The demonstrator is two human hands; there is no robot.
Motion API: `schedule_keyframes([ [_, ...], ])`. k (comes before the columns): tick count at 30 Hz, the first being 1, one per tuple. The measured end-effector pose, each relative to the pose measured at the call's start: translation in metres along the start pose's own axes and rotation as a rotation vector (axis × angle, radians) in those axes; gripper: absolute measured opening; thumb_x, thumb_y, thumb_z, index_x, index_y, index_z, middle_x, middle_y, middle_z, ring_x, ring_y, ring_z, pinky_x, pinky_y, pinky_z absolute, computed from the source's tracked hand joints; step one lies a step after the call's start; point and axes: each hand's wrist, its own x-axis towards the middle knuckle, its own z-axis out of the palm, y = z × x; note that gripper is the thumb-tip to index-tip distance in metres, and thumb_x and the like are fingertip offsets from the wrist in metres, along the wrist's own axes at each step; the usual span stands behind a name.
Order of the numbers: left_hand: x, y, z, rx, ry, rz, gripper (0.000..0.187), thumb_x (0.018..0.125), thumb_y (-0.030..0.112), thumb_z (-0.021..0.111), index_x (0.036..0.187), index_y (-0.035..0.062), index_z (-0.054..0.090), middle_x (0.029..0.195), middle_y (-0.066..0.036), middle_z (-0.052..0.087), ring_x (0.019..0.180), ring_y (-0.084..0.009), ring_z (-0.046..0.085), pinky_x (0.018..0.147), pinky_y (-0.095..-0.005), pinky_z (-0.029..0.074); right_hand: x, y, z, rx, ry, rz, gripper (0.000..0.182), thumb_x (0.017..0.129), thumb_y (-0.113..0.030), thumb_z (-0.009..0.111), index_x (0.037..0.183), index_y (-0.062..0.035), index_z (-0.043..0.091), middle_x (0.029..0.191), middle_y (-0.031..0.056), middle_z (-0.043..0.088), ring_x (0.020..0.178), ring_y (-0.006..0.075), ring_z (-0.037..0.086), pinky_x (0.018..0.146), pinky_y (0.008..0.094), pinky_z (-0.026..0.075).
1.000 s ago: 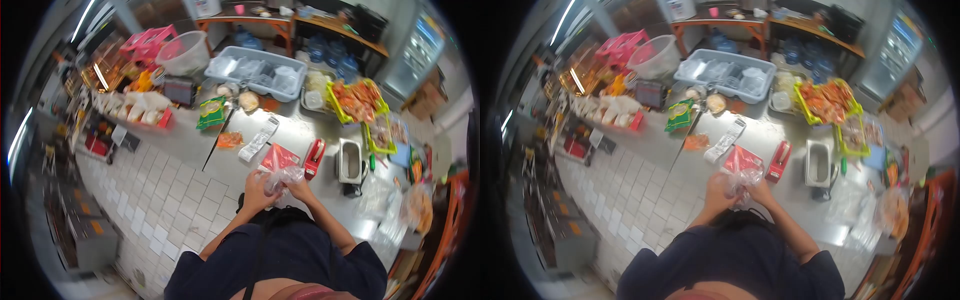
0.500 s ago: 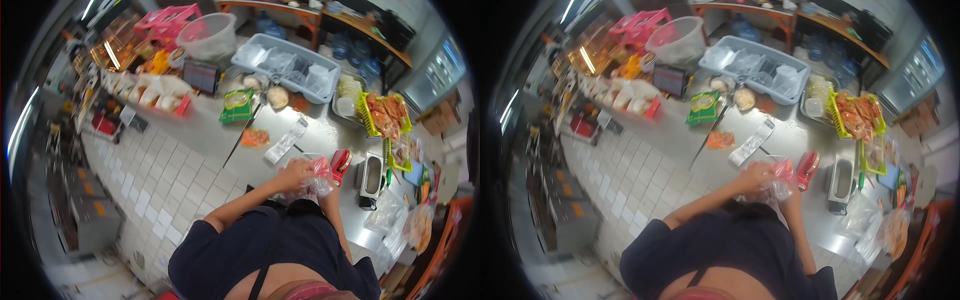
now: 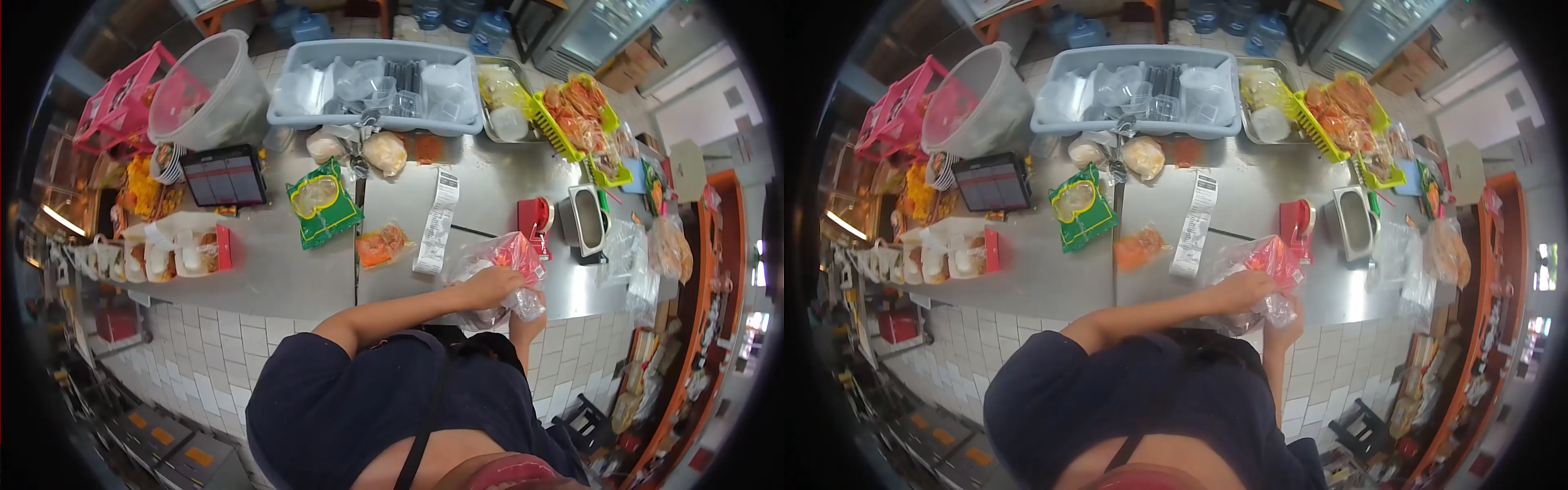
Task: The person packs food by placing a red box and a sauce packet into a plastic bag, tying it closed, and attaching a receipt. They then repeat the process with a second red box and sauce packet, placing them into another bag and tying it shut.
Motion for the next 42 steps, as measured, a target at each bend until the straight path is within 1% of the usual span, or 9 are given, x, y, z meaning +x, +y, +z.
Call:
schedule_keyframes([
  [7,-0.011,-0.001,-0.015,-0.040,-0.198,-0.029,0.042,0.062,-0.002,0.056,0.103,0.0008,0.052,0.100,-0.017,0.055,0.096,-0.0335,0.051,0.083,-0.0403,0.041,0.014,0.022,-0.018,0.109,-0.130,0.067,0.013,0.079,-0.014,0.059,0.083,-0.0025,0.064,0.076,0.0107,0.062,0.070,0.0244,0.060,0.063,0.0316,0.045],
  [16,-0.021,-0.014,-0.018,-0.083,-0.040,-0.022,0.044,0.053,-0.006,0.055,0.097,0.0007,0.052,0.102,-0.017,0.055,0.097,-0.0357,0.051,0.085,-0.0404,0.041,0.020,0.028,-0.040,0.029,-0.107,0.298,0.024,0.080,-0.018,0.058,0.102,-0.0083,0.058,0.088,0.0079,0.062,0.073,0.0210,0.059,0.066,0.0315,0.046],
  [24,-0.030,-0.019,-0.012,-0.032,0.003,-0.059,0.036,0.057,0.002,0.060,0.092,0.0029,0.054,0.098,-0.015,0.058,0.095,-0.0328,0.053,0.084,-0.0366,0.041,0.092,0.226,-0.098,-0.099,0.224,0.359,0.021,0.079,-0.013,0.057,0.098,-0.0051,0.060,0.090,0.0102,0.064,0.077,0.0213,0.062,0.070,0.0314,0.047],
  [28,-0.022,-0.007,-0.023,-0.089,-0.100,-0.309,0.042,0.050,0.012,0.068,0.089,0.0033,0.055,0.093,-0.014,0.058,0.089,-0.0329,0.055,0.081,-0.0367,0.043,0.177,0.316,-0.105,-0.112,0.336,0.198,0.020,0.080,-0.009,0.051,0.095,-0.0041,0.063,0.091,0.0135,0.064,0.081,0.0290,0.062,0.074,0.0347,0.047],
  [32,0.011,0.014,-0.025,-0.123,-0.151,-0.575,0.052,0.059,0.024,0.077,0.100,0.0041,0.053,0.092,-0.010,0.059,0.086,-0.0243,0.057,0.078,-0.0339,0.044,0.256,0.360,-0.096,-0.446,0.018,0.505,0.023,0.075,-0.016,0.051,0.094,-0.0077,0.063,0.106,0.0118,0.059,0.096,0.0288,0.056,0.084,0.0389,0.042],
  [35,0.038,0.050,-0.020,-0.025,-0.263,-0.761,0.056,0.061,0.024,0.077,0.105,0.0016,0.050,0.095,-0.012,0.058,0.088,-0.0247,0.056,0.080,-0.0340,0.044,0.272,0.388,-0.087,-0.433,-0.128,0.367,0.024,0.075,-0.019,0.055,0.095,-0.0097,0.063,0.102,0.0105,0.060,0.093,0.0285,0.057,0.082,0.0390,0.043],
  [37,0.060,0.060,-0.010,0.120,-0.314,-0.792,0.059,0.062,0.024,0.077,0.108,0.0001,0.049,0.097,-0.013,0.057,0.091,-0.0252,0.056,0.081,-0.0344,0.043,0.265,0.379,-0.119,-0.155,-0.062,0.368,0.023,0.075,-0.020,0.057,0.094,-0.0101,0.063,0.098,0.0109,0.061,0.090,0.0279,0.057,0.081,0.0385,0.044],
  [39,0.077,0.067,0.004,0.332,-0.269,-0.735,0.066,0.063,0.023,0.076,0.116,-0.0015,0.045,0.102,-0.016,0.055,0.098,-0.0264,0.053,0.085,-0.0348,0.042,0.255,0.400,-0.145,-0.095,0.337,0.335,0.024,0.075,-0.023,0.057,0.094,-0.0098,0.063,0.094,0.0116,0.062,0.090,0.0276,0.057,0.080,0.0378,0.044],
  [42,0.085,0.059,0.022,0.233,-0.138,-0.884,0.070,0.064,0.024,0.076,0.120,-0.0018,0.042,0.110,-0.018,0.051,0.104,-0.0269,0.050,0.088,-0.0351,0.040,0.245,0.445,-0.185,-0.277,0.550,0.449,0.022,0.078,-0.021,0.053,0.094,-0.0087,0.062,0.097,0.0072,0.060,0.090,0.0253,0.056,0.078,0.0418,0.044],
])
